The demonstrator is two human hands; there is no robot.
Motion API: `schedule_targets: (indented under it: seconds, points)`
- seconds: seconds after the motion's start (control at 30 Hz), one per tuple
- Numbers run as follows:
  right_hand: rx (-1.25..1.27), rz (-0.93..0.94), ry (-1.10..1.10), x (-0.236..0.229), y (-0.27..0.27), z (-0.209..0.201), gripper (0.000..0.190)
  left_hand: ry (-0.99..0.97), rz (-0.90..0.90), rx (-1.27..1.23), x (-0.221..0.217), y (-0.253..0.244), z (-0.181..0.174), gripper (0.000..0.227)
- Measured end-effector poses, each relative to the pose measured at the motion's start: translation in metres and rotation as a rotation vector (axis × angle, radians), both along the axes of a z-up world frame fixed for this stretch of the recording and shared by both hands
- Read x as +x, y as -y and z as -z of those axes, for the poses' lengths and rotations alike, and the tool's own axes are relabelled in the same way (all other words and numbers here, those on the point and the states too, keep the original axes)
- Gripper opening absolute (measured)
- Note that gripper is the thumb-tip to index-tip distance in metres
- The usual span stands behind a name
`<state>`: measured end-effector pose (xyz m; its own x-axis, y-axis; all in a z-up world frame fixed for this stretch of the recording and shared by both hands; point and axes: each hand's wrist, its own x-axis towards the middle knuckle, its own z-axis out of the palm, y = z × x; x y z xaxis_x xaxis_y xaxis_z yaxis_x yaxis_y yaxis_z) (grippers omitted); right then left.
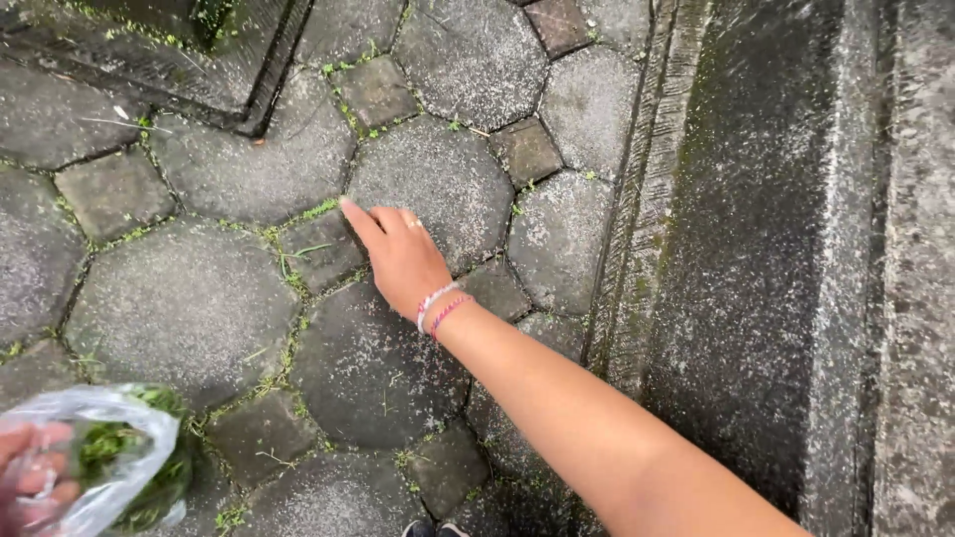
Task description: Picking small weeds and moss from the gaps between hexagonal paving stones and collecting them in a plastic bag.
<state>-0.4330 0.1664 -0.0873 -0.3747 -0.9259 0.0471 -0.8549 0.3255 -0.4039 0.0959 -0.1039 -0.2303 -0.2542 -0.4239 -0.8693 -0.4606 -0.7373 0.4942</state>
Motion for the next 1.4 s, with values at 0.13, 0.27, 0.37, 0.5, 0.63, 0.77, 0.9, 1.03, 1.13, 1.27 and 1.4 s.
schedule_targets:
  seconds: [0.13,0.27,0.37,0.5,0.63,0.77,0.9,1.03,1.13,1.27,1.4]
  points:
    - [0.043,0.059,0.047,-0.006,0.023,0.002,0.033,0.153,-0.11,-0.282,-0.163,-0.139,-0.184,0.028]
    - [-0.056,0.077,0.047,-0.004,0.019,0.011,0.02,0.541,0.067,-0.261,-0.225,-0.176,-0.282,0.045]
    - [-0.191,0.017,-0.144,-0.008,0.017,0.026,0.014,0.219,-0.39,-0.151,-0.214,-0.184,-0.248,0.03]
    - [-0.24,0.002,-0.147,-0.009,0.02,0.026,0.007,-0.04,-0.524,0.029,-0.227,-0.195,-0.253,0.026]
    - [-0.259,-0.046,-0.259,-0.01,0.018,0.031,0.027,-0.119,-0.573,0.085,-0.234,-0.208,-0.262,0.022]
    - [-0.221,-0.083,-0.37,-0.011,0.024,0.031,0.023,-0.3,-0.561,0.144,-0.222,-0.212,-0.236,0.031]
    - [-0.042,-0.05,-0.429,-0.008,0.025,0.033,0.018,-0.215,-0.595,0.148,-0.225,-0.211,-0.243,0.019]
    - [-0.069,0.072,-0.014,0.014,0.021,0.004,0.039,-0.149,-0.665,0.155,-0.231,-0.211,-0.261,0.015]
    - [-0.223,-0.018,0.394,0.064,0.011,-0.063,0.02,-0.233,-0.652,0.159,-0.224,-0.213,-0.248,0.019]
    - [-0.349,-0.212,0.52,0.137,-0.005,-0.118,0.02,-0.303,-0.66,0.137,-0.226,-0.216,-0.244,0.017]
    - [-0.333,-0.224,0.433,0.168,-0.012,-0.1,0.008,-0.358,-0.687,0.116,-0.232,-0.219,-0.244,0.011]
